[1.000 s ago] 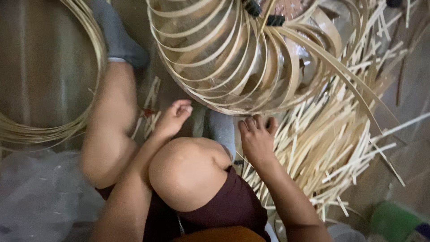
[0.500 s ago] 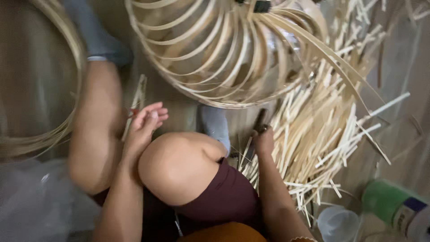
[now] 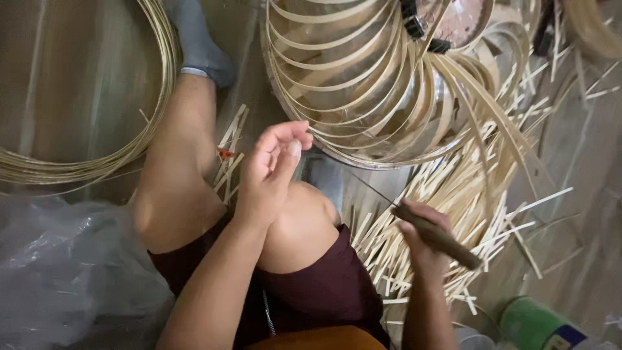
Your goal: The person assembles a bamboo structure by gluing and securing bamboo strips to a circular frame with clips, and cutting strips with a knife.
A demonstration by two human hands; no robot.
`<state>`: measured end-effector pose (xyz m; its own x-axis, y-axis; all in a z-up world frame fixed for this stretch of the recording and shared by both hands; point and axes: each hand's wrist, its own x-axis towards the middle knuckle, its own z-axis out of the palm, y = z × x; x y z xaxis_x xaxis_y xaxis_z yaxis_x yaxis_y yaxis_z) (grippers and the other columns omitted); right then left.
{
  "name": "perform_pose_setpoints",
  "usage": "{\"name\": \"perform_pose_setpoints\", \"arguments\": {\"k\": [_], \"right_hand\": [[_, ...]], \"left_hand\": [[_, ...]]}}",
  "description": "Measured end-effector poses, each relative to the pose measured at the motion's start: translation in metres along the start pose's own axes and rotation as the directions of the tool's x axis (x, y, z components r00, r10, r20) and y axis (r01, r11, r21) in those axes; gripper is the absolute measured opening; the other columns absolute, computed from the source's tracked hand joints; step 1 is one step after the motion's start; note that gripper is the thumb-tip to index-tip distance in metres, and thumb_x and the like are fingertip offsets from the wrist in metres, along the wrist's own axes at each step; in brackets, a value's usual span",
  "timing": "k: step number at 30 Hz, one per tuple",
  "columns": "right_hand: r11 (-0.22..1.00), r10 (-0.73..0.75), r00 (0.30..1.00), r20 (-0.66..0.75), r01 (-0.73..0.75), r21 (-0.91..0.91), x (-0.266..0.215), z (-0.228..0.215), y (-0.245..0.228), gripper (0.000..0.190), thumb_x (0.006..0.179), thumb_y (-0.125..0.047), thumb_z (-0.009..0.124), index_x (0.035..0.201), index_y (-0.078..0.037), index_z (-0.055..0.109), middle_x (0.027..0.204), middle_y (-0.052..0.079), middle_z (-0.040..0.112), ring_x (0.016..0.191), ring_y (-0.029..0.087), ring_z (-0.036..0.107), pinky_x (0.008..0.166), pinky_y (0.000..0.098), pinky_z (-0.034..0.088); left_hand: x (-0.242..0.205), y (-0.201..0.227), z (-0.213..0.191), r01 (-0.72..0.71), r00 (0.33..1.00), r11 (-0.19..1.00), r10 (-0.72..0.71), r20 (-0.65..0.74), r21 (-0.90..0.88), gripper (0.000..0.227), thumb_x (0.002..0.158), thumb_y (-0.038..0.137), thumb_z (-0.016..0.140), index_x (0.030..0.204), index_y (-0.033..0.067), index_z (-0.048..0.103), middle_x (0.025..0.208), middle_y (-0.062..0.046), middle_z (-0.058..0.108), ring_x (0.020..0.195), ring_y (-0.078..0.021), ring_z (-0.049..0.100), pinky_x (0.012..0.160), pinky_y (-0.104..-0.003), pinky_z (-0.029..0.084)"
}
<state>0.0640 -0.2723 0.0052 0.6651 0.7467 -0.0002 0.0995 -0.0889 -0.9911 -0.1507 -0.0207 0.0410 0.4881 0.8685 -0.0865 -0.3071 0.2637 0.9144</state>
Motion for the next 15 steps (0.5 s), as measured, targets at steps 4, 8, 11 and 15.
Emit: {"name": "perform_pose_setpoints", "arguments": {"k": [4,8,11,15], "right_hand": [[0.966,-0.167,0.979,0.116,0.186,-0.181,0.014,0.044,-0.018,0.035,0.091,0.001,0.075,0.123,-0.001,0.062,0.128,0.017,0.067,0.119,0.026,0.068,0.106,0.0382,0.055],[0.951,-0.167,0.978,0.121,0.192,-0.241,0.02,0.06,-0.029,0.034,0.09,0.004,0.076,0.122,0.0,0.064,0.126,0.018,0.069,0.12,0.025,0.067,0.107,0.0374,0.055],[0.93,-0.217,0.962,0.164,0.254,-0.265,0.027,0.062,-0.03,0.034,0.09,0.005,0.077,0.121,-0.001,0.063,0.126,0.016,0.069,0.121,0.025,0.068,0.107,0.037,0.056],[0.937,-0.182,0.968,0.173,0.224,-0.27,0.035,0.063,-0.029,0.034,0.09,0.004,0.078,0.12,-0.001,0.064,0.126,0.016,0.07,0.114,0.023,0.07,0.1,0.0346,0.058]], "left_hand": [[0.007,-0.004,-0.014,0.006,0.996,0.972,0.014,-0.084,0.234,0.025,0.108,0.012,0.056,0.13,0.0023,0.063,0.118,-0.009,0.072,0.11,-0.0153,0.068,0.099,-0.03,0.054],[0.008,-0.01,-0.021,-0.119,0.987,0.905,0.153,-0.052,0.407,0.022,0.108,0.012,0.057,0.129,0.0043,0.063,0.119,-0.01,0.072,0.109,-0.0173,0.071,0.098,-0.031,0.055],[0.01,-0.016,-0.022,-0.189,0.976,0.891,0.216,-0.019,0.414,0.022,0.108,0.013,0.058,0.128,0.0037,0.063,0.12,-0.011,0.071,0.109,-0.0193,0.071,0.097,-0.032,0.056],[0.011,-0.017,-0.024,-0.188,0.977,0.876,0.213,-0.007,0.445,0.024,0.107,0.015,0.06,0.127,0.0038,0.064,0.118,-0.012,0.071,0.105,-0.0198,0.071,0.094,-0.032,0.056]]}}
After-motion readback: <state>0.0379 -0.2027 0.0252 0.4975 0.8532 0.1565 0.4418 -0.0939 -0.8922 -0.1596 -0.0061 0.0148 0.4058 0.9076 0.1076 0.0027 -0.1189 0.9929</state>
